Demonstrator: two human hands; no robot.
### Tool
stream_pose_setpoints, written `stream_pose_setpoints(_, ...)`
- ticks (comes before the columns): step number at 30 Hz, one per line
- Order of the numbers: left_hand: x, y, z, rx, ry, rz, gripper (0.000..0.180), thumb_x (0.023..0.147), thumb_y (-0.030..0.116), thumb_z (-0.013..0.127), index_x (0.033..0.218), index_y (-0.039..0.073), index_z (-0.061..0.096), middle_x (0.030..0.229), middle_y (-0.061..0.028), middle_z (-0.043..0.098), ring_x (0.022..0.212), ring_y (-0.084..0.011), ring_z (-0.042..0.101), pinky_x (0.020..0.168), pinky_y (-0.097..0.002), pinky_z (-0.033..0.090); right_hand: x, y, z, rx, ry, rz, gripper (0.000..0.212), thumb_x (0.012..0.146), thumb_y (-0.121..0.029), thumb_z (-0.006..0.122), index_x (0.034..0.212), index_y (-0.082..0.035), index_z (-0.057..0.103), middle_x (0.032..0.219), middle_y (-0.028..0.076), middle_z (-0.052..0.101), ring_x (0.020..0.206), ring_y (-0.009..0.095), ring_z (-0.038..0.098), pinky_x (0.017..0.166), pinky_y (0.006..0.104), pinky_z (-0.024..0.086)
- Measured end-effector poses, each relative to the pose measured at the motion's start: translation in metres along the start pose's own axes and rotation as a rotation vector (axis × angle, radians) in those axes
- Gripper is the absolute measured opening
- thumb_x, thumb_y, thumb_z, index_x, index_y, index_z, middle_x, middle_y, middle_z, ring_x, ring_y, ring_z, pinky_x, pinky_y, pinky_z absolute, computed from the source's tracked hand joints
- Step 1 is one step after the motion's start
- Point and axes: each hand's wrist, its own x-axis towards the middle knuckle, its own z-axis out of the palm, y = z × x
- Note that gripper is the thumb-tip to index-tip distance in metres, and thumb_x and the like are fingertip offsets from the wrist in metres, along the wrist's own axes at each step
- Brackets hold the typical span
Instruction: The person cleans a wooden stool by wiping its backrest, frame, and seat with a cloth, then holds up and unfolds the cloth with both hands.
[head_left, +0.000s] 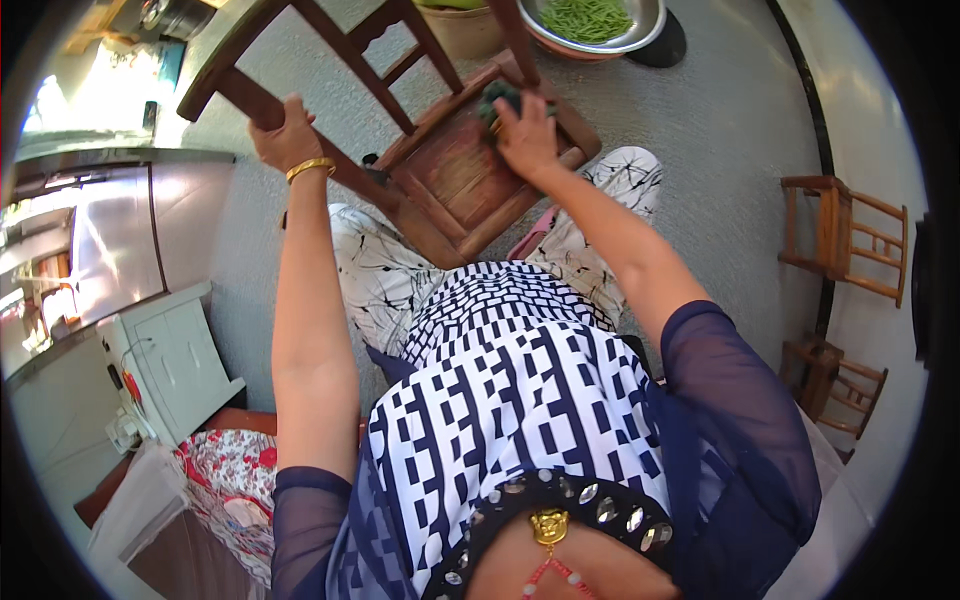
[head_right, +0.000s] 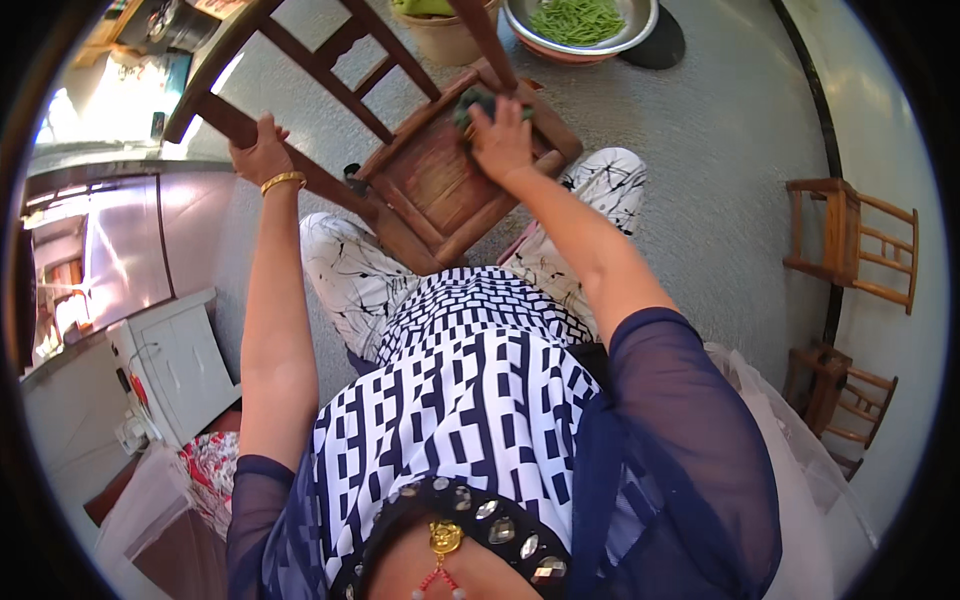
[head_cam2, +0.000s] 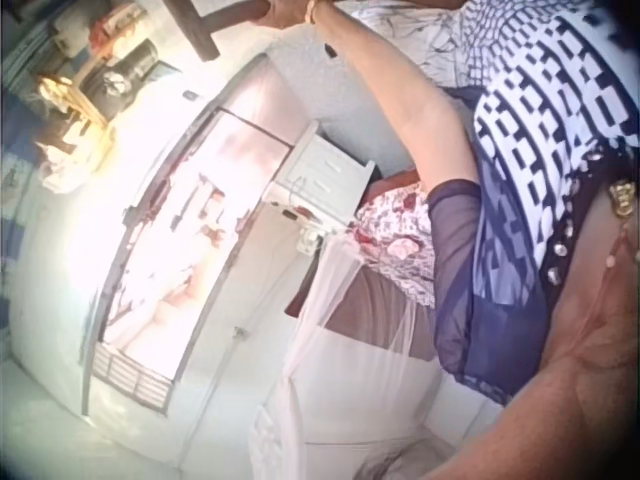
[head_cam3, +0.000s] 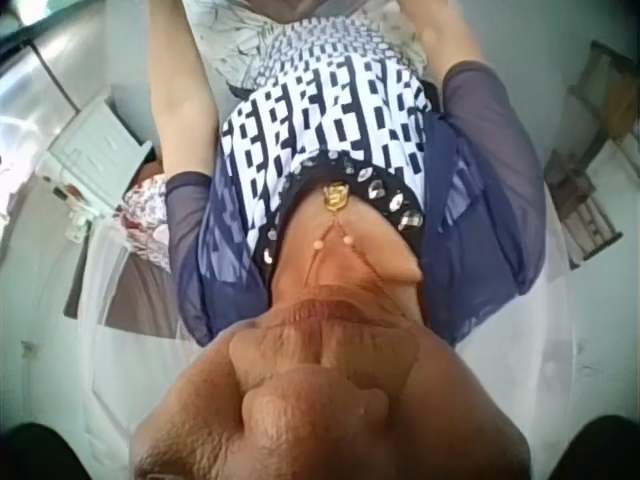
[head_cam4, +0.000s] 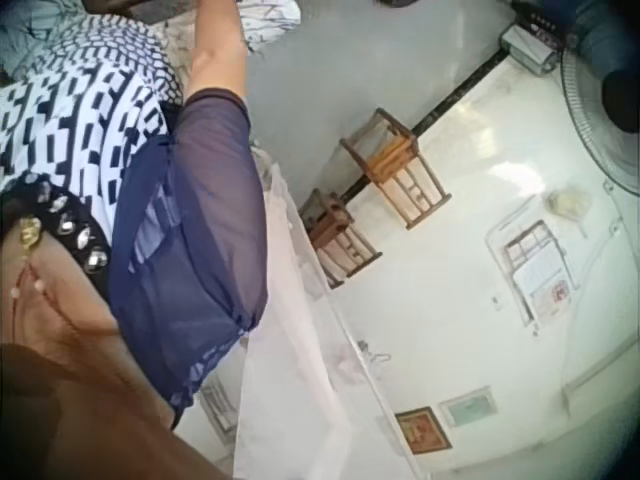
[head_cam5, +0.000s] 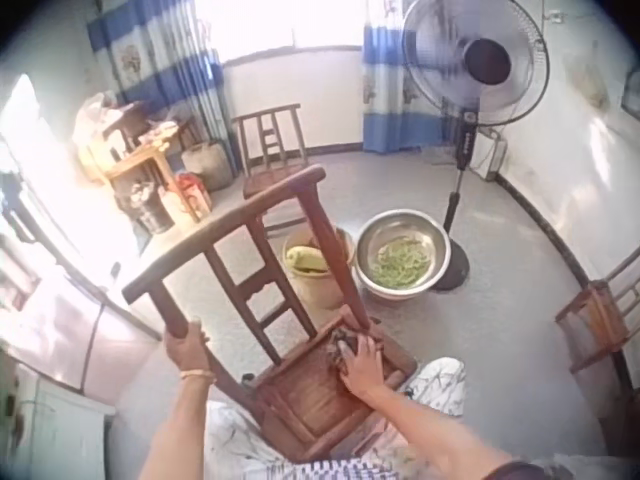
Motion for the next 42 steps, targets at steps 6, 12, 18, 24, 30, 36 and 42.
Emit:
stream_pose_setpoints(6,-0.001,0.005,-0.001,0.004,0.009,-0.059,0.028,0.072,0.012,0.072,0.087,-0.003,0.053,0.067,-0.0110,0.061,0.051,-0.0164,0.061,0.048,-0.0272,0.055,0.027,-0.051,0.009,0.028,-0.139,0.311,0.069,0.065,-0.038,0.075,0.124,-0.020,0.043,0.134,0.018,0.029,0.122,0.040,0.030,0.091,0.0551,0.035)
stream_pose_setpoints(12,0.002,0.002,-0.001,0.006,0.014,-0.062,0.027,0.072,0.011,0.072,0.085,-0.003,0.052,0.066,-0.0106,0.061,0.051,-0.0165,0.061,0.048,-0.0274,0.054,0.000,-0.119,0.027,0.056,-0.145,0.117,0.066,0.065,-0.034,0.073,0.125,-0.022,0.046,0.131,0.018,0.035,0.119,0.039,0.033,0.089,0.0537,0.036)
stream_pose_setpoints(18,-0.001,0.004,-0.002,0.007,0.003,-0.051,0.029,0.072,0.011,0.073,0.087,-0.003,0.052,0.067,-0.0107,0.061,0.051,-0.0167,0.061,0.048,-0.0280,0.054,-0.014,-0.123,0.002,0.188,-0.380,-0.197,0.052,0.067,-0.029,0.072,0.114,-0.020,0.054,0.128,0.015,0.040,0.120,0.035,0.036,0.090,0.0503,0.036)
stream_pose_setpoints(24,0.002,-0.001,-0.004,0.037,-0.003,-0.039,0.034,0.070,0.019,0.075,0.086,-0.002,0.052,0.070,-0.0109,0.062,0.053,-0.0177,0.064,0.050,-0.0276,0.055,-0.021,-0.092,-0.023,0.235,-0.579,-0.497,0.042,0.063,-0.020,0.070,0.104,-0.020,0.060,0.115,0.012,0.046,0.111,0.035,0.042,0.084,0.0472,0.041)
stream_pose_setpoints(30,0.003,-0.003,-0.006,0.034,-0.006,-0.032,0.035,0.071,0.020,0.076,0.086,-0.001,0.052,0.070,-0.0103,0.062,0.053,-0.0174,0.064,0.050,-0.0277,0.054,0.003,-0.093,-0.023,0.398,-0.630,-0.483,0.046,0.064,-0.014,0.066,0.109,-0.020,0.059,0.117,0.014,0.046,0.110,0.036,0.043,0.085,0.0477,0.043)
stream_pose_setpoints(36,0.000,-0.001,-0.005,0.010,-0.020,-0.039,0.036,0.071,0.020,0.075,0.088,-0.002,0.052,0.072,-0.0111,0.062,0.052,-0.0176,0.063,0.049,-0.0279,0.053,0.027,-0.147,0.017,0.370,-0.420,-0.439,0.044,0.070,-0.012,0.065,0.113,-0.020,0.058,0.125,0.015,0.043,0.117,0.037,0.039,0.088,0.0470,0.042)
stream_pose_setpoints(42,-0.002,0.002,-0.005,0.028,-0.010,-0.026,0.030,0.073,0.012,0.074,0.089,-0.002,0.052,0.069,-0.0105,0.061,0.052,-0.0161,0.061,0.048,-0.0271,0.055,0.011,-0.153,0.012,0.178,-0.460,-0.419,0.036,0.073,-0.011,0.063,0.108,-0.017,0.056,0.131,0.014,0.040,0.123,0.036,0.035,0.088,0.0473,0.041)
